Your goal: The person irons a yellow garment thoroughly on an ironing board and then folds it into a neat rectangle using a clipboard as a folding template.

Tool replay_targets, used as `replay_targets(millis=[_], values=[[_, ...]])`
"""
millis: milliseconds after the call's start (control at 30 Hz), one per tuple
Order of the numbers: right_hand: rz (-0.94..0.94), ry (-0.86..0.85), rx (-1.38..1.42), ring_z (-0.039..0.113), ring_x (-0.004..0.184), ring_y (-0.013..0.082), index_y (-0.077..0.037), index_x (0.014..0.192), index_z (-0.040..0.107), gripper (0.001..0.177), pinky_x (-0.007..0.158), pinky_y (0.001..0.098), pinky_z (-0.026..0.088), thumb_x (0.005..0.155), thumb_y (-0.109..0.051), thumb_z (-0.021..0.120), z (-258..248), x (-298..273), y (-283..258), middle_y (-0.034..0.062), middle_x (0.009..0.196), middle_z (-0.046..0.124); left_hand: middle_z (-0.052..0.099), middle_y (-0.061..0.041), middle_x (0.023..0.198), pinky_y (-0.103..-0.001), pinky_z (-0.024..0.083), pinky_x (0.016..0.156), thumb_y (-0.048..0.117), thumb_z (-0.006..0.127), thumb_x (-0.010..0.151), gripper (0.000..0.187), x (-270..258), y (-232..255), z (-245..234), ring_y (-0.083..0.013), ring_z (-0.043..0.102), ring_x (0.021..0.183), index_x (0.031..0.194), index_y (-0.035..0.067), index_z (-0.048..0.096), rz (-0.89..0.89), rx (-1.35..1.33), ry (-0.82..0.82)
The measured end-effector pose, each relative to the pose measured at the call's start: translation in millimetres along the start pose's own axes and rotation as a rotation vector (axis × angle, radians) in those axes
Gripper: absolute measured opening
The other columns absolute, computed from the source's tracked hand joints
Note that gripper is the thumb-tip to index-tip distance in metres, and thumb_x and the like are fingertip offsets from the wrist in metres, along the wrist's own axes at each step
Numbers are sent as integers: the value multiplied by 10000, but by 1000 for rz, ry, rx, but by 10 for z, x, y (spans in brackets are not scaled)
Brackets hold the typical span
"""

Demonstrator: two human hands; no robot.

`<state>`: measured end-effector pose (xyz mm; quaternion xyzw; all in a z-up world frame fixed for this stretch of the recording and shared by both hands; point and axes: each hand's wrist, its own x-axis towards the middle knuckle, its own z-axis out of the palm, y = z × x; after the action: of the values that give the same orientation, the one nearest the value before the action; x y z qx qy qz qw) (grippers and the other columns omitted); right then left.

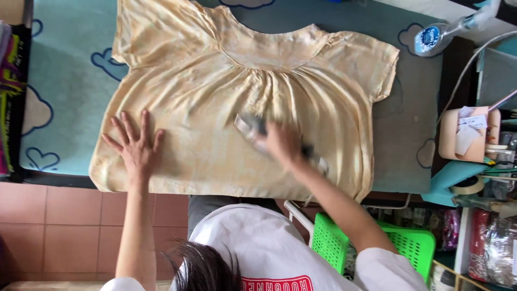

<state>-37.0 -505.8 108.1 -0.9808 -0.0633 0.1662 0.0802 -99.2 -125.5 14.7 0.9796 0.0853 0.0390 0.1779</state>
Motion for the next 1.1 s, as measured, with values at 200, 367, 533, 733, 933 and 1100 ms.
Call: replay_targets(millis=[200,367,533,733,933,1100], values=[[43,294,-6,755,876,428,-144,982,723,562,721,567,591,807,-678,748,-233,1009,416,125,819,753,262,-381,1722,-789,-85,1169,688,346,1115,742,-55,34,-8,-514,83,1607,1702,235,378,2,-9,34],[-49,152,44,755,903,462,-100,959,754,530,752,596,596,829,-613,742,-108,319,93,193,857,768,273,-345,1718,-753,-23,1196,561,433,1121,678,-255,99,140,-488,107,1601,1702,216,372,-93,19,78],[-186,-122,54,784,855,420,-146,982,718,412,727,564,619,870,-542,692,138,-559,-476,163,851,786,267,-340,1723,-660,-87,1242,607,377,1105,721,-599,40,182,-454,49,1618,1717,232,310,-257,21,96],[-156,-78,105,762,943,448,-117,1052,657,454,763,599,601,920,-551,678,-40,199,-748,196,939,761,187,-296,1740,-596,15,1293,560,428,1107,709,-774,-465,103,-433,59,1617,1701,185,329,-269,9,106],[-39,226,47,777,884,396,-157,997,748,542,713,542,608,814,-667,750,-53,1078,-965,114,837,777,534,-256,1577,-508,376,1198,138,719,981,573,-767,-1092,142,-418,472,1476,1545,110,622,88,31,398],[-219,-69,137,756,989,456,-30,1013,758,511,839,604,599,864,-519,733,39,122,-1757,244,923,780,519,-158,1620,-514,281,1251,78,582,1053,563,-874,-1305,-2,-314,433,1522,1608,162,534,-8,-52,287]])
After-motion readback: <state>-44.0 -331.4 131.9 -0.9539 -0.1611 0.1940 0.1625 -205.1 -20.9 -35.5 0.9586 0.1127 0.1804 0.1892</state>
